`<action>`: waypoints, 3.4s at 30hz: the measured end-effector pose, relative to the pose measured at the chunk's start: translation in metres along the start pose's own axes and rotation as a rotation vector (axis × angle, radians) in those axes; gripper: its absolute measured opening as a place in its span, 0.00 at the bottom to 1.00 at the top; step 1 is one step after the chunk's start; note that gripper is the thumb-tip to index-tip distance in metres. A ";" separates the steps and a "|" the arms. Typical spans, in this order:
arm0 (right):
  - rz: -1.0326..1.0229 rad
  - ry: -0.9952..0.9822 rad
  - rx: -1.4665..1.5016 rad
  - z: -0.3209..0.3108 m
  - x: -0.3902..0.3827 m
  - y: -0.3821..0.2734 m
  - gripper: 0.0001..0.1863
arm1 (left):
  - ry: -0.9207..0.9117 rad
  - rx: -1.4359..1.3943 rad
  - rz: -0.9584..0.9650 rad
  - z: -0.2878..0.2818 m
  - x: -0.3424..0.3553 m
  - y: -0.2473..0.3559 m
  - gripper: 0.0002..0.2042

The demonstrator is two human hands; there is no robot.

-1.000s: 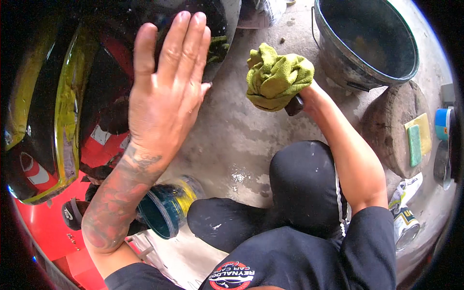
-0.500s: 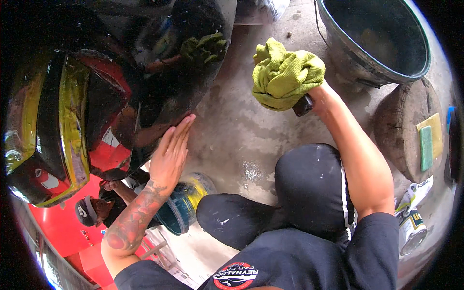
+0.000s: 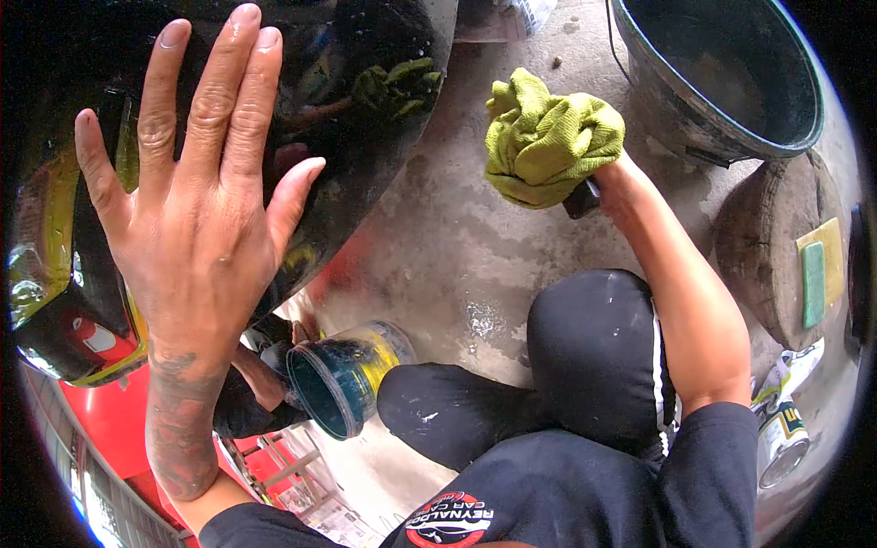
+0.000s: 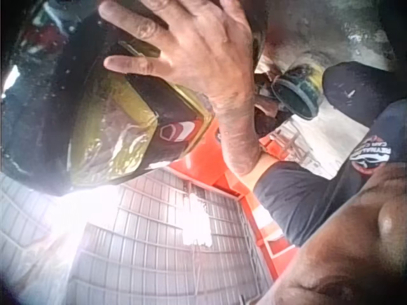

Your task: The person wet sands a car panel using a sanding block dipped into a bucket of water, wiping the surface with a cloth and feeling it by hand.

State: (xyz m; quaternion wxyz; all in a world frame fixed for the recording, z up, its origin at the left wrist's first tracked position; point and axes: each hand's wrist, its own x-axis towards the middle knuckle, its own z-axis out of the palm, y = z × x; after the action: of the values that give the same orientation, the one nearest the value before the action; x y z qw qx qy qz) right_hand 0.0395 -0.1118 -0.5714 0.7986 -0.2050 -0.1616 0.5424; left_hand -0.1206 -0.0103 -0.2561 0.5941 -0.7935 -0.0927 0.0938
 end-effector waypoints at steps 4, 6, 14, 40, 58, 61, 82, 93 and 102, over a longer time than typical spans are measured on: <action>0.042 0.013 0.031 -0.010 0.000 -0.004 0.16 | 0.030 -0.042 0.021 -0.001 -0.010 -0.002 0.39; 0.049 0.089 -0.035 -0.007 -0.003 -0.006 0.16 | 0.050 -0.076 0.061 0.003 -0.019 0.000 0.37; -0.065 0.087 0.021 0.044 -0.022 -0.027 0.17 | 0.181 -0.801 0.261 0.007 -0.055 0.042 0.32; -0.988 0.873 -0.546 0.169 0.019 -0.020 0.20 | 0.562 -0.455 0.451 0.058 -0.064 0.009 0.14; -1.094 0.703 -0.832 0.206 0.012 0.070 0.26 | 0.532 -0.816 -0.071 0.026 -0.035 0.007 0.33; -1.133 0.733 -0.827 0.210 0.015 0.072 0.26 | 0.597 -0.828 -0.061 0.030 -0.028 0.012 0.31; -1.175 0.839 -0.886 0.217 0.023 0.056 0.23 | 0.669 -0.642 -0.054 0.068 -0.072 0.022 0.23; -1.180 0.825 -0.854 0.217 0.022 0.068 0.22 | 0.727 -0.631 -0.103 0.073 -0.068 0.025 0.19; -1.198 0.833 -0.861 0.222 0.023 0.062 0.22 | 0.692 -0.629 -0.058 0.073 -0.071 0.021 0.24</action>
State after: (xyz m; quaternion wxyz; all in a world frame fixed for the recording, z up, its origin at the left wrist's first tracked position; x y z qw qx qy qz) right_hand -0.1081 -0.0365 -0.4098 0.7977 -0.5541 -0.1278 -0.2010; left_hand -0.2072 0.0335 -0.2941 0.3233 -0.9167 0.0648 -0.2258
